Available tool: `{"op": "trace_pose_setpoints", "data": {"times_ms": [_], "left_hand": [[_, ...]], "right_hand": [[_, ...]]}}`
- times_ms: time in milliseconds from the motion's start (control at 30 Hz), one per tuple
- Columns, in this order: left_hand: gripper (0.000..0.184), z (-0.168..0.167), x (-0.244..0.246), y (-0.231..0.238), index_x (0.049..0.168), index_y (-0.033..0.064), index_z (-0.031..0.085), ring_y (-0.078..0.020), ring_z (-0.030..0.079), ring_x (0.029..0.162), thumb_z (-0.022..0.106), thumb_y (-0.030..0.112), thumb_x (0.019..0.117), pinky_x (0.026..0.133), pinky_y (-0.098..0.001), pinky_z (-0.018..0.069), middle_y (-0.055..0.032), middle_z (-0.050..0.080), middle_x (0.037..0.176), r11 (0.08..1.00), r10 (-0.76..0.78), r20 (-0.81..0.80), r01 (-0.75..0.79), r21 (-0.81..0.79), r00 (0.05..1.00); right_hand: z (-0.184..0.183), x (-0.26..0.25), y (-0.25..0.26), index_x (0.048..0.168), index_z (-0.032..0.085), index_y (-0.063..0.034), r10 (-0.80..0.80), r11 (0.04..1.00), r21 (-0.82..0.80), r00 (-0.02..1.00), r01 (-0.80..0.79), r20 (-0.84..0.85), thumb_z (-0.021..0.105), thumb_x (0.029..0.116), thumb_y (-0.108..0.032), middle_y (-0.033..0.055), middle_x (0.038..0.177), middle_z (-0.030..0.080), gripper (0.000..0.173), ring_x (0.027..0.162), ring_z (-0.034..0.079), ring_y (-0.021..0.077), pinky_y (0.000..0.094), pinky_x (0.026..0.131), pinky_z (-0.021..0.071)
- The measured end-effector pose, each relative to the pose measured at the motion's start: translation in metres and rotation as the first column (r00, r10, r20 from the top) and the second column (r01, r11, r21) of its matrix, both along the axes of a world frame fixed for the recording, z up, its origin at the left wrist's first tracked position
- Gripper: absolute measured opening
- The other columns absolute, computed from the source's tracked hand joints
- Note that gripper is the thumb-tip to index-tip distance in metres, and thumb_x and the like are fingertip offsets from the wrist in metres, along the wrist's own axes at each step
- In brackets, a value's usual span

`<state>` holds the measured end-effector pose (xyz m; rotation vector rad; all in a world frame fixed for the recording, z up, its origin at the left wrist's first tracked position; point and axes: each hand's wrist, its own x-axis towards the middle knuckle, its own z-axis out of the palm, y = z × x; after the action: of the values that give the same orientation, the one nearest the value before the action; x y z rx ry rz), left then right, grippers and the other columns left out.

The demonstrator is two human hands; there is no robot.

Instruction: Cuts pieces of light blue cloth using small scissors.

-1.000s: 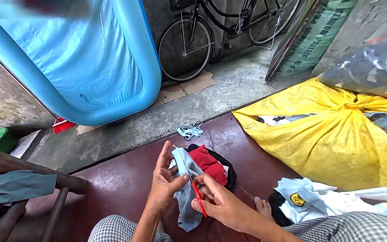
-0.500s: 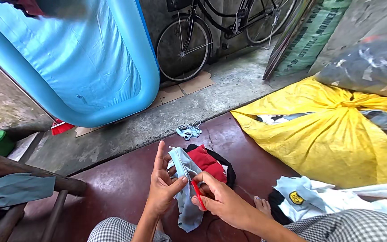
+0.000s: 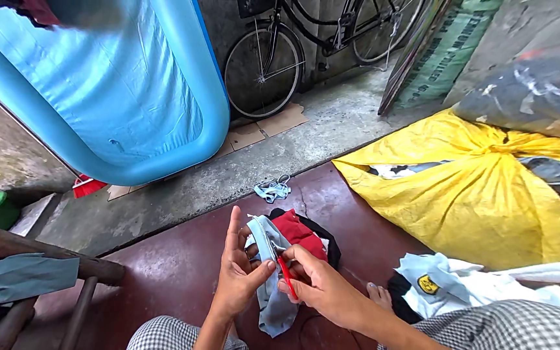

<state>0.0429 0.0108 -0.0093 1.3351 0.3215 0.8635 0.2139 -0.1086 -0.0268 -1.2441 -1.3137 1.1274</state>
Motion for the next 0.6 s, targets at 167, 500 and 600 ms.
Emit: {"op": "trace_pose_setpoints", "data": {"times_ms": [167, 500, 600], "left_hand": [[0.115, -0.0015, -0.0005, -0.0004, 0.165, 0.0312, 0.01, -0.0351, 0.065, 0.115, 0.078, -0.008, 0.0808, 0.089, -0.0486, 0.062, -0.019, 0.047, 0.144, 0.999, -0.031, -0.012, 0.032, 0.007, 0.999], [0.118, -0.0061, -0.0004, -0.0023, 0.165, 0.0306, 0.006, -0.0378, 0.063, 0.119, 0.079, -0.008, 0.081, 0.089, -0.0506, 0.0622, -0.0195, 0.041, 0.152, 0.995, -0.096, -0.041, 0.097, 0.019, 0.995], [0.114, -0.0084, 0.0005, 0.0011, 0.165, 0.0269, 0.014, -0.0349, 0.061, 0.122, 0.081, -0.007, 0.0784, 0.094, -0.0496, 0.0597, -0.0181, 0.044, 0.15, 0.997, -0.066, -0.031, 0.064, -0.052, 0.997]], "right_hand": [[0.0028, 0.0038, 0.0013, 0.132, 0.051, -0.0099, 0.053, 0.998, 0.02, 0.998, -0.054, 0.03, 0.068, 0.0962, -0.044, 0.001, 0.095, 0.065, 0.052, 0.075, 0.063, 0.0086, 0.0262, 0.065, 0.0547], [-0.0002, 0.0064, 0.002, 0.129, 0.053, -0.0106, 0.015, 1.0, 0.004, 1.0, -0.015, 0.025, 0.069, 0.0945, -0.046, 0.0003, 0.093, 0.066, 0.052, 0.073, 0.063, 0.0088, 0.0263, 0.065, 0.0549], [0.0014, 0.0072, 0.0025, 0.125, 0.055, -0.0114, -0.008, 0.997, -0.071, 1.0, 0.007, -0.013, 0.068, 0.0968, -0.034, 0.0007, 0.09, 0.068, 0.039, 0.071, 0.067, 0.0107, 0.0265, 0.061, 0.0577]]}}
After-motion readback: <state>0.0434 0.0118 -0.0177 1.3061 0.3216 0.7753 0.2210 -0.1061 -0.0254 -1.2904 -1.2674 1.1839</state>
